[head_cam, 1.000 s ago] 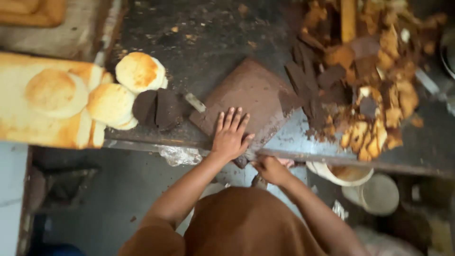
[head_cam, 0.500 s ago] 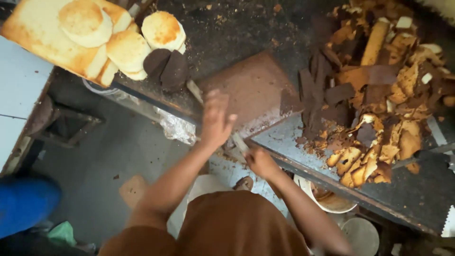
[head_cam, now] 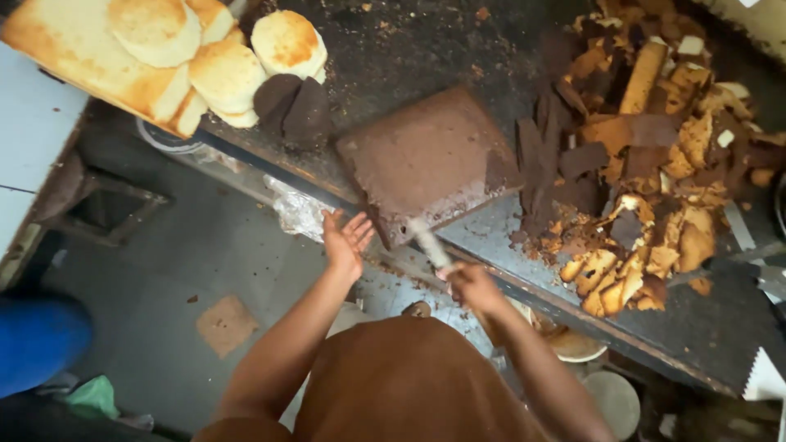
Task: The person trims the edges of a large chocolate cake with a knife and then cuts it into rectangular blocks. They continue by slicing the blocks into smaller squares and triangular pieces.
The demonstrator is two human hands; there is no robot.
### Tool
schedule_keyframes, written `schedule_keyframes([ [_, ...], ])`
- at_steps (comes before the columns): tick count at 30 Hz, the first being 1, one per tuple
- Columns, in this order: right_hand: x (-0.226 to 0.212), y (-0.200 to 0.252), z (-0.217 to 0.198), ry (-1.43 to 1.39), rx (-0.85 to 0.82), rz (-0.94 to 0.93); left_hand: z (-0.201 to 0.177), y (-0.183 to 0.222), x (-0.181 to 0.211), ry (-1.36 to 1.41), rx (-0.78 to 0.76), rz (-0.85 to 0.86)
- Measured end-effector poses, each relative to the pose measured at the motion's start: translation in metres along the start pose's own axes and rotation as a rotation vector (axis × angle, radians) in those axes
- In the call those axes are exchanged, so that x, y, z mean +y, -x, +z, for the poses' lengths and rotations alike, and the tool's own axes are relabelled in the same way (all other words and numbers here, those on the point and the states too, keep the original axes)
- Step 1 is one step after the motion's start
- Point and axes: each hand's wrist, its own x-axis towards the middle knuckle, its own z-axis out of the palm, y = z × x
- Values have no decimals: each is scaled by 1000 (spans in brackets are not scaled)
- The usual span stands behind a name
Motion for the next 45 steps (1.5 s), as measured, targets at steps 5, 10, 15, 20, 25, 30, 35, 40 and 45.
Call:
schedule_keyframes([
  [5,-3,13,-90,-719,178,-150,-15,-17,-3,-250,34,168],
  [10,-27,18,-171,-1135,142,-248,7,-37,16,-661,-116,766],
  [15,-6,16,-142,-868,419,-223,76,-75,70,-1224,-232,1135],
  [20,27,-45,-47,-284,722,-399,122,-118,108,-1697,-211,1073],
  [25,-7,-109,-25,-238,725,-414,116,-84,112,-1806,-142,489],
  [30,-11,-94,-88,-583,719,-420,80,-7,86,-1694,-203,734],
  [35,9,-52,-88,-419,823,-218,124,11,48,-1821,-586,1175],
  [40,-41,-42,-64,-421,775,-175,205,-10,-11,-1997,-862,1159],
  [45,-71,-50,-62,-313,730,-48,218,-14,-19,-2061,-844,1146],
])
